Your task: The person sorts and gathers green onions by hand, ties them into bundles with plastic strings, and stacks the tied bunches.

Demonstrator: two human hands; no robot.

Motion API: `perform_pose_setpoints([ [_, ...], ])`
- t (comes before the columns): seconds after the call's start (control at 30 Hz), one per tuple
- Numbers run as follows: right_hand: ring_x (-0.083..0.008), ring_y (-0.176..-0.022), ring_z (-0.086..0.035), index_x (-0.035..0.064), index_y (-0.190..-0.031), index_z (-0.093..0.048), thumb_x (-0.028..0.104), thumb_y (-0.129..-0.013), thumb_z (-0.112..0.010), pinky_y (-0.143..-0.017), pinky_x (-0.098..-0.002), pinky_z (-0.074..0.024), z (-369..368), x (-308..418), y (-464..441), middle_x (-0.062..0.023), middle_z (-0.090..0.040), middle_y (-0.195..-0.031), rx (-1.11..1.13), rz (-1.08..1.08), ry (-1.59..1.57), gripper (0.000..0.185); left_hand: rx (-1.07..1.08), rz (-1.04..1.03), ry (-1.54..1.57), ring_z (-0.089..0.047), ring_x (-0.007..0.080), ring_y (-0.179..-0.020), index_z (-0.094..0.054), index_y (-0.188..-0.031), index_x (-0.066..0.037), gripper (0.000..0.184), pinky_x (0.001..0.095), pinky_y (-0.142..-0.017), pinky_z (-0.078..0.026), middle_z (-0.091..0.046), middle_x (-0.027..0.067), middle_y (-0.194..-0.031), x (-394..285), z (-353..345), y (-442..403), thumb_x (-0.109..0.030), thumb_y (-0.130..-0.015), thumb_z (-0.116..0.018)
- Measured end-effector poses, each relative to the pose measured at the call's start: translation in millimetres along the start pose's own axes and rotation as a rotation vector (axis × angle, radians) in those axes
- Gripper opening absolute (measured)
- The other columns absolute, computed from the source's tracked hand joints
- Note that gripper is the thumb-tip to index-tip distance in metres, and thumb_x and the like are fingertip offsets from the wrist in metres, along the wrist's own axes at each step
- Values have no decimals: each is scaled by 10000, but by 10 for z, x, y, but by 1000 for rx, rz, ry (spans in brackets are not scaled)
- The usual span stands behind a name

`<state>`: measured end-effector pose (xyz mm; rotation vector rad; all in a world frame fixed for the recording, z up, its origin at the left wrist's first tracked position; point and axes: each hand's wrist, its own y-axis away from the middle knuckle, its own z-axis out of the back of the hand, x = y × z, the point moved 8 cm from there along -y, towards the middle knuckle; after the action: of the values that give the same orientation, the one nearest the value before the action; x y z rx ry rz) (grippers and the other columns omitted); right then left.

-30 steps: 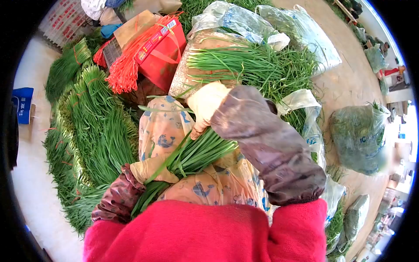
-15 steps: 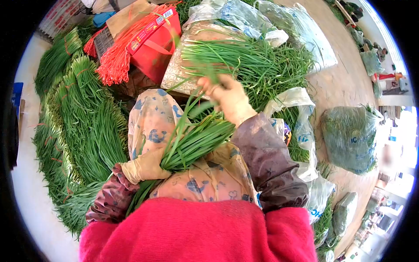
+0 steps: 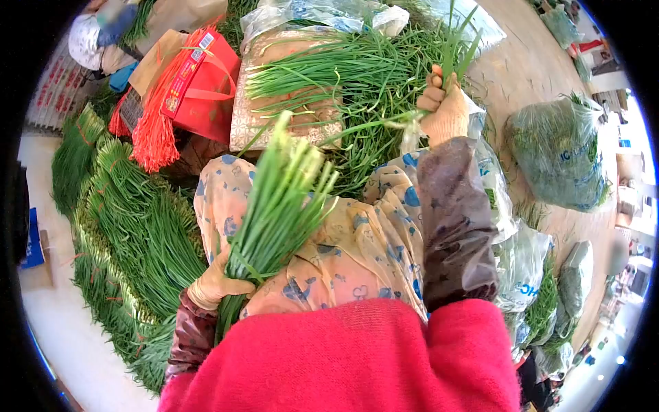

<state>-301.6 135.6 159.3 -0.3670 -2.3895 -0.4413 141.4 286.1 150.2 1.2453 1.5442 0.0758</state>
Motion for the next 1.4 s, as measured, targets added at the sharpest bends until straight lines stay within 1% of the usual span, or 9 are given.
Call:
perform_pose_setpoints([
  [0.03,-47,-490,-373,10,-1007,-591,278,-975,-471,-427,-209,-309,59,1,35,22,-497,-738,-1,4,-11,295,-87,70,133,-566,176,-987,-480,-1305,-55,732,291,-717,-511,-563,41,-1172,37,62,68,135,-627,-677],
  [0.17,-280,-782,-648,26,-1082,-605,411,-841,-607,-689,-421,-507,-44,-349,574,-155,-658,-926,220,143,2338,454,-233,-114,256,-611,224,-796,-404,-1391,-105,872,327,-583,-517,-600,117,-1090,-71,279,173,177,-613,-679],
  [0.37,-249,-817,-641,50,-1053,-650,510,-918,-498,-728,-360,-507,-516,-1545,1300,-151,-666,-938,580,-720,1338,503,-212,-309,236,-630,259,-679,-427,-1340,-99,792,381,-571,-524,-629,201,-1085,-417,355,204,143,-640,-708],
  [0.53,-292,-1023,-602,57,-1313,-484,640,-904,-410,-826,-456,-512,-810,-2447,1720,-142,-585,-1213,190,-1181,-103,717,-205,-434,-283,-619,231,-968,-444,-1374,-116,812,318,-787,-509,-601,113,-1175,-541,174,87,132,-649,-714],
  [0.7,-331,-1171,-541,70,-1372,-433,545,-924,-436,-965,-533,-463,-1047,-2214,1455,-194,-505,-1327,663,-654,-512,653,-324,-512,-864,-643,291,-963,-392,-1421,-160,862,328,-758,-517,-465,180,-1360,-619,-250,34,75,-649,-695],
  [0.8,-351,-1347,-346,77,-1474,-230,556,-929,-407,-1084,-550,-329,-957,-2268,1312,-213,-304,-1478,732,-914,-810,747,-418,-344,-1424,-571,431,-1020,-273,-1471,-169,930,434,-800,-507,-384,249,-1398,-329,-256,-110,-54,-666,-724],
  [1.03,-304,-1279,-431,65,-1436,-285,539,-955,-358,-1057,-468,-377,-1045,-2035,1473,-194,-449,-1375,818,-841,-708,678,-6,-226,-1515,-541,419,-1128,-281,-1472,-177,936,399,-936,-466,-390,247,-1412,-740,-408,165,-104,-677,-770],
  [1.3,-291,-1187,-511,65,-1369,-388,478,-958,-404,-997,-445,-429,-1164,-2005,1515,-185,-522,-1295,841,-817,-645,583,73,-604,-99,-312,309,-1362,-11,-1505,-85,1315,454,-1115,-231,-321,236,-1463,-1354,-398,-68,-356,-570,-895],
  [1.4,-286,-1152,-541,65,-1344,-427,456,-959,-422,-974,-437,-448,-1154,-1960,1519,-182,-549,-1264,815,-794,-594,548,94,-453,-1011,-341,266,-1334,-117,-1477,-2,1153,383,-1100,-257,-392,193,-1410,-798,-176,-519,-321,-650,-855],
])
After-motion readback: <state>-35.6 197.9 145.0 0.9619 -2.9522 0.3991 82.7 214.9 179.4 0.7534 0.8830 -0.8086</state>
